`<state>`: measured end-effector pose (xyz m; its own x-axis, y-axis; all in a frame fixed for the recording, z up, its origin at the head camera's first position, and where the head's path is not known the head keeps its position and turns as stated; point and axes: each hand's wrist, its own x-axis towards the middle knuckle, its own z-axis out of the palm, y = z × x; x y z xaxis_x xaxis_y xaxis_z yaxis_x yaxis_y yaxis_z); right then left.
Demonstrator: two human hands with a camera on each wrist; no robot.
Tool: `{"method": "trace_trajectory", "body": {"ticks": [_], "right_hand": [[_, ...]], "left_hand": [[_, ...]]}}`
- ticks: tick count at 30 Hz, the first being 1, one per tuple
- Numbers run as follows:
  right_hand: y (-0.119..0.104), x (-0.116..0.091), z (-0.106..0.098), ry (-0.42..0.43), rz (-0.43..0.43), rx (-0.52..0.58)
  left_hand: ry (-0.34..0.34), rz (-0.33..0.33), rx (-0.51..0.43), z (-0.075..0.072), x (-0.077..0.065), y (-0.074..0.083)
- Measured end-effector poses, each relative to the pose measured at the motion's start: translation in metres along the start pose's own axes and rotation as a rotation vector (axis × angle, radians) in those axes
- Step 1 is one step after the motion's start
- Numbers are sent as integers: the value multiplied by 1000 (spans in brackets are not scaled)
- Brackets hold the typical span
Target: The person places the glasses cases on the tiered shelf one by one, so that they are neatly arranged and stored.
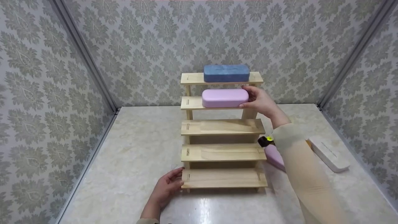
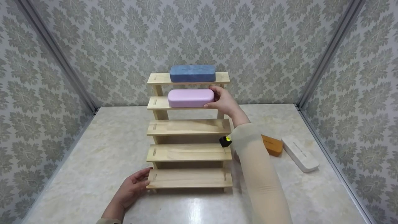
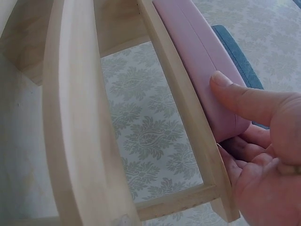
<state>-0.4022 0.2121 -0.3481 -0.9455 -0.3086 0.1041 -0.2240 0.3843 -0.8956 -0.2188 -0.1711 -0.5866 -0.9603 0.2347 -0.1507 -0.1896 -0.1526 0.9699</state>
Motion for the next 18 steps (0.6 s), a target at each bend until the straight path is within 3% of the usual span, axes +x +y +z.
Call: {"method": "trace_trajectory", "body": {"ticks": [7,18], "right_hand": [[1,-3,-3,-6,-14,12],[5,-19,-11,-5,-39,51]], "left_hand": [[-5,-10,-33,0,0,-2],[-2,-8,-11,-1,-1,-1]]}}
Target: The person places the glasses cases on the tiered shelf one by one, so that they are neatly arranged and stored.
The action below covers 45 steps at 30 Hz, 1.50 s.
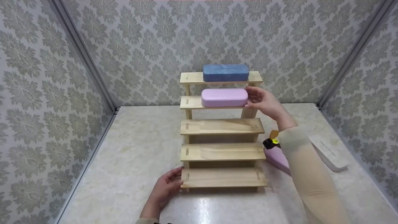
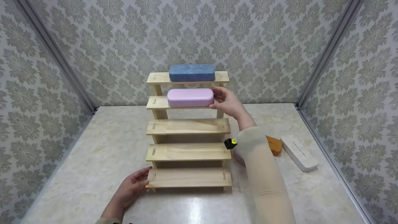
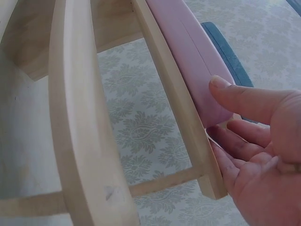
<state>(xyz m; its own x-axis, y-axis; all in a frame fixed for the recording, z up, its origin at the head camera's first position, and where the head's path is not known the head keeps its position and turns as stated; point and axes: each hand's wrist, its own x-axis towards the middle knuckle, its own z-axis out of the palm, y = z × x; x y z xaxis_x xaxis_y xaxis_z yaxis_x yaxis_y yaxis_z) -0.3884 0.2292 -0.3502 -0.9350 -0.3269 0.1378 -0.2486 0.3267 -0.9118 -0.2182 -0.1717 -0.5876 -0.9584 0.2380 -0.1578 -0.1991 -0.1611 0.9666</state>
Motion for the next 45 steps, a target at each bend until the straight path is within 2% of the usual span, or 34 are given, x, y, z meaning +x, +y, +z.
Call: {"method": "trace_trajectory", "body": {"ticks": [13,19,27,36,45], "right_hand": [[10,-32,-16,26,-20,71],[19,-52,-22,62,-57,77],[34,-79,-30,121,-111,106],[52,-107,-35,159,-88,119],[83,-139,-44,200,-76,167]], "left_hand": [[5,-1,-13,0,1,0],[-23,0,-34,0,-1,0],[-9,-4,-18,1,0,2],[-3,9,-7,0,1,0],[-12,10,-22,-1,2,-2]]}}
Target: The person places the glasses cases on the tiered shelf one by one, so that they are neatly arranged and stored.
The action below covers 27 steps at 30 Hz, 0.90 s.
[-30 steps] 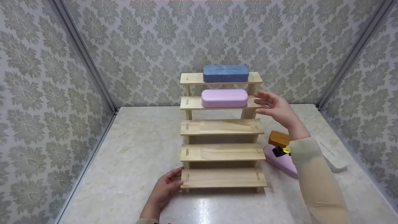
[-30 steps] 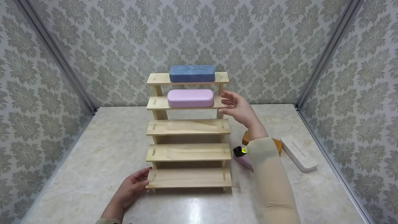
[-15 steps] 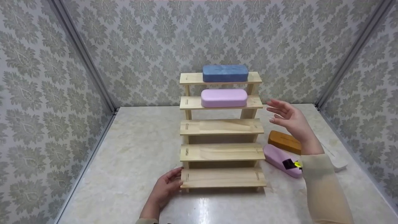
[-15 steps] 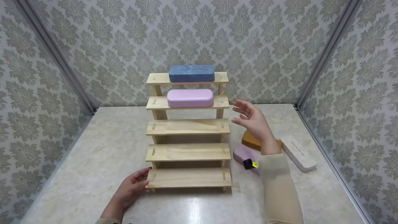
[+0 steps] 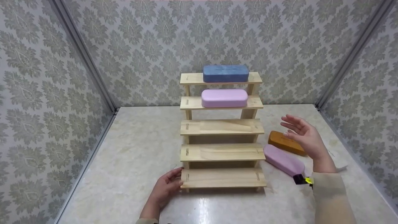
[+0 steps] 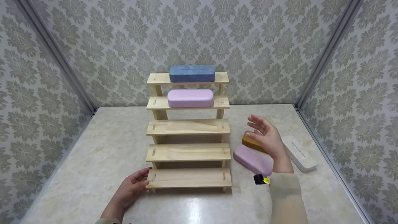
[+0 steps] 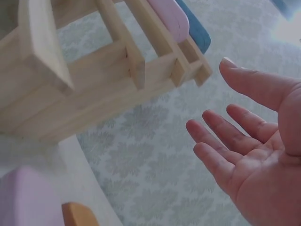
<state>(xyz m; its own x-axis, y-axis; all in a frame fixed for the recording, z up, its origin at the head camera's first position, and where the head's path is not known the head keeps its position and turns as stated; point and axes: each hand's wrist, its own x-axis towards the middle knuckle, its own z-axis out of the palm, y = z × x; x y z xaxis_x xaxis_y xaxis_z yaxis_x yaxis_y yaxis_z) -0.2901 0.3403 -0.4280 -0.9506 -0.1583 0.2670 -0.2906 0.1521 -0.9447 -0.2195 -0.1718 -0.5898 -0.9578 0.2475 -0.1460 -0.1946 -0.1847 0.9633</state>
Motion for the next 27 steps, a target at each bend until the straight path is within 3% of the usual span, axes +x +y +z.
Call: {"method": "trace_trajectory", "body": {"ticks": [8,27], "right_hand": [[24,-25,-18,29,-29,109],[69,-75,-30,110,71,168]], "left_hand": [[14,-12,1,1,0,2],[18,-8,15,2,0,2]]}}
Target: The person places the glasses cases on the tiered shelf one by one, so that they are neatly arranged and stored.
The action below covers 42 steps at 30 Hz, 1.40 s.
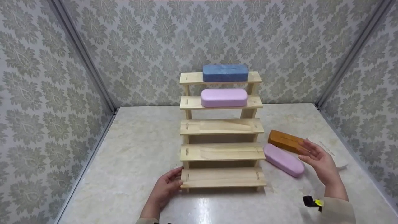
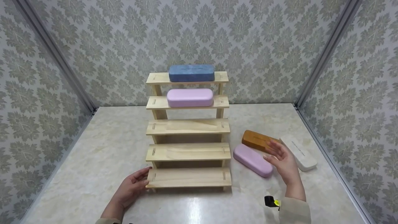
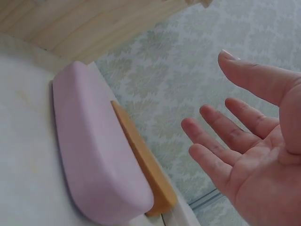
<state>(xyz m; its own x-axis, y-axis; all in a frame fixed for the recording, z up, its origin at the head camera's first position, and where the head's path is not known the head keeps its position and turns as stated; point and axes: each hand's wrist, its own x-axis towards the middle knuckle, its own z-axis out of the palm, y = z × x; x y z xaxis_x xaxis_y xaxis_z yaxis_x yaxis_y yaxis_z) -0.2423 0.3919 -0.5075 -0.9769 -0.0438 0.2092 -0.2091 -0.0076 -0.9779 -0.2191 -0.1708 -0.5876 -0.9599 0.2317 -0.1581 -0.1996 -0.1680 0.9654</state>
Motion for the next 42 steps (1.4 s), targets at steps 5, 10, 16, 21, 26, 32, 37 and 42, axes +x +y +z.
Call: {"method": "trace_trajectory", "body": {"ticks": [5,10,16,21,26,32,37,42], "right_hand": [[11,-7,-2,52,54,25],[21,-13,-5,103,96,-9],[31,-18,-7,149,195,-142],[38,-21,-8,170,266,-198],[43,-22,-4,171,349,-299],[46,-18,1,144,466,-406],[51,-17,5,126,497,-384],[54,-15,9,115,488,-407]], "left_hand": [[-1,0,-4,0,-1,0],[3,-13,-1,0,-1,1],[0,-9,3,0,-1,2],[3,-20,3,0,-1,2],[-1,-17,5,0,-1,2],[0,-15,-4,0,-1,2],[-18,-10,-27,0,-2,1],[-21,-6,-25,0,-2,1]]}}
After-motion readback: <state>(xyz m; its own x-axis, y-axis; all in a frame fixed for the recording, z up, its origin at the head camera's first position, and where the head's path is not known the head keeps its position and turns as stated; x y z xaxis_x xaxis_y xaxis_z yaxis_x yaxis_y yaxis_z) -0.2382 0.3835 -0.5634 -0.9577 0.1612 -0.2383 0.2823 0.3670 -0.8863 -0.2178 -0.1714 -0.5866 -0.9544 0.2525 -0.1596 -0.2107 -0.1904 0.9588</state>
